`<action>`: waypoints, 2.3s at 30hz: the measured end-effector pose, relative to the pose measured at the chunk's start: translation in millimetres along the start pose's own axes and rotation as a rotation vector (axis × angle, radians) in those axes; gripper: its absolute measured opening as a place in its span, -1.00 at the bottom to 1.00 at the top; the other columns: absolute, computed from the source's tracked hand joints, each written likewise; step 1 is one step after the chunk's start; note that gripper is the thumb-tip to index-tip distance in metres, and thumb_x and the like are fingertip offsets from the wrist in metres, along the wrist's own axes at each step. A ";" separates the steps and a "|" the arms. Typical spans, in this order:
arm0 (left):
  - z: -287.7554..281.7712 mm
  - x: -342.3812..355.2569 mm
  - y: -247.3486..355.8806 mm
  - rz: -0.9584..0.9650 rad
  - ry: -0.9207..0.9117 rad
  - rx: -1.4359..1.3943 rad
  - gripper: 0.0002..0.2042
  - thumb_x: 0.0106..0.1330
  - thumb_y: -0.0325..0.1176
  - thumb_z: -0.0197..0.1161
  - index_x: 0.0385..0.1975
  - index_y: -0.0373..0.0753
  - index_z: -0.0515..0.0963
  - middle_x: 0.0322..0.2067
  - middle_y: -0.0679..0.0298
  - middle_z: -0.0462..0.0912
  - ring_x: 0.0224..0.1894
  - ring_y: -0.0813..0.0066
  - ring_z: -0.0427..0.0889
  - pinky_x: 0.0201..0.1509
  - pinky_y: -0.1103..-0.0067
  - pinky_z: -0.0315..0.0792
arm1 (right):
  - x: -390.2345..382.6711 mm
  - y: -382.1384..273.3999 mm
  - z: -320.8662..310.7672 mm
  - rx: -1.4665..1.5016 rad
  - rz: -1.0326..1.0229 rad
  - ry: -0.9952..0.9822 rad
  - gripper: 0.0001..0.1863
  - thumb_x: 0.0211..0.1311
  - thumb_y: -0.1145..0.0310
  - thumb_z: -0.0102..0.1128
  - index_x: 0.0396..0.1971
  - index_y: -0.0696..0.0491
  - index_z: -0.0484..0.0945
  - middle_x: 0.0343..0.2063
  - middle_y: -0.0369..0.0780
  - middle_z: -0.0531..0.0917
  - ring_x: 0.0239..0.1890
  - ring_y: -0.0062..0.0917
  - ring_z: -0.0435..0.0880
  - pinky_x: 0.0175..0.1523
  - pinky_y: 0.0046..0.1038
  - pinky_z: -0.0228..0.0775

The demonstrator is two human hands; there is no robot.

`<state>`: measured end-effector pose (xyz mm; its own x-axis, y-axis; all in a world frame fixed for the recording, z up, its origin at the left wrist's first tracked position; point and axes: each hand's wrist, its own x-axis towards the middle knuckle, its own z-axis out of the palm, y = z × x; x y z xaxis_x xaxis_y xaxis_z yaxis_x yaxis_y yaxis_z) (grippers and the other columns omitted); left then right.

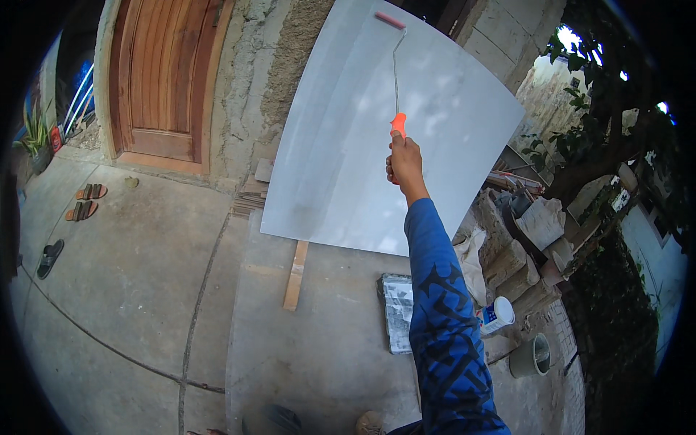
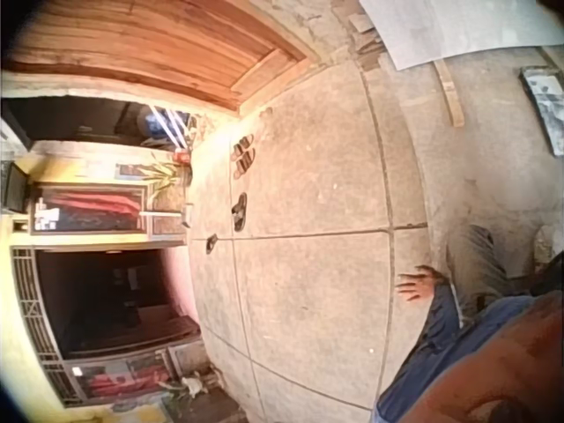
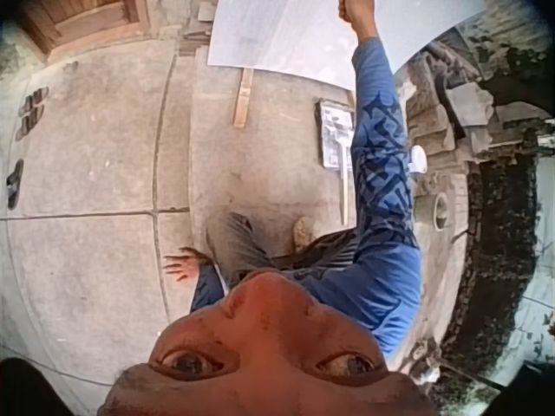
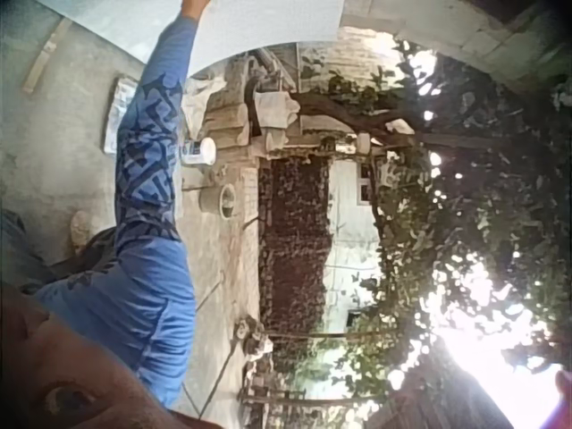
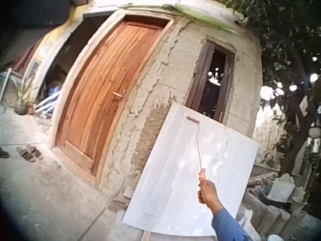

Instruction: Applying white paint to a square panel using a roller.

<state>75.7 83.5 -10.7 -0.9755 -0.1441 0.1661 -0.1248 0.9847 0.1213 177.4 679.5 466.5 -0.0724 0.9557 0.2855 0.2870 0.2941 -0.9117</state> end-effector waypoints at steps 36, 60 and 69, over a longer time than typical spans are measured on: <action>4.1 -2.1 1.7 -0.013 -0.061 0.117 -0.34 0.47 0.20 -0.34 0.50 0.04 0.04 0.48 0.07 0.05 0.49 0.03 0.08 0.38 -0.10 0.03 | -54.2 72.0 24.1 -0.078 0.131 -0.001 -0.53 0.42 -0.11 -0.08 -0.32 0.05 0.30 -0.73 -0.31 0.35 -0.82 -0.64 0.29 -0.74 -0.52 0.12; 5.0 -6.3 7.3 -0.014 -0.092 0.256 -0.35 0.49 0.21 -0.39 0.51 0.07 0.00 0.50 0.10 0.00 0.51 0.05 0.03 0.41 -0.10 -0.01 | -232.4 330.8 55.4 -0.306 0.150 -0.014 -0.59 0.50 -0.05 -0.10 -0.26 0.05 0.30 -0.79 -0.29 0.38 -0.87 -0.58 0.34 -0.78 -0.45 0.14; 48.9 -0.9 -22.0 -0.049 -0.088 0.339 -0.35 0.50 0.21 -0.42 0.52 0.08 -0.02 0.51 0.12 -0.02 0.52 0.05 0.01 0.42 -0.09 -0.03 | -314.2 351.0 74.6 -0.286 0.326 -0.126 -0.60 0.51 -0.02 -0.11 -0.23 0.06 0.31 -0.77 -0.27 0.40 -0.83 -0.54 0.40 -0.73 -0.43 0.25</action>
<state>70.4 66.7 -61.4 -0.9770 -0.1973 0.0812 -0.2102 0.9554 -0.2073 229.6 483.7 34.7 -0.0453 0.9973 -0.0574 0.5653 -0.0218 -0.8246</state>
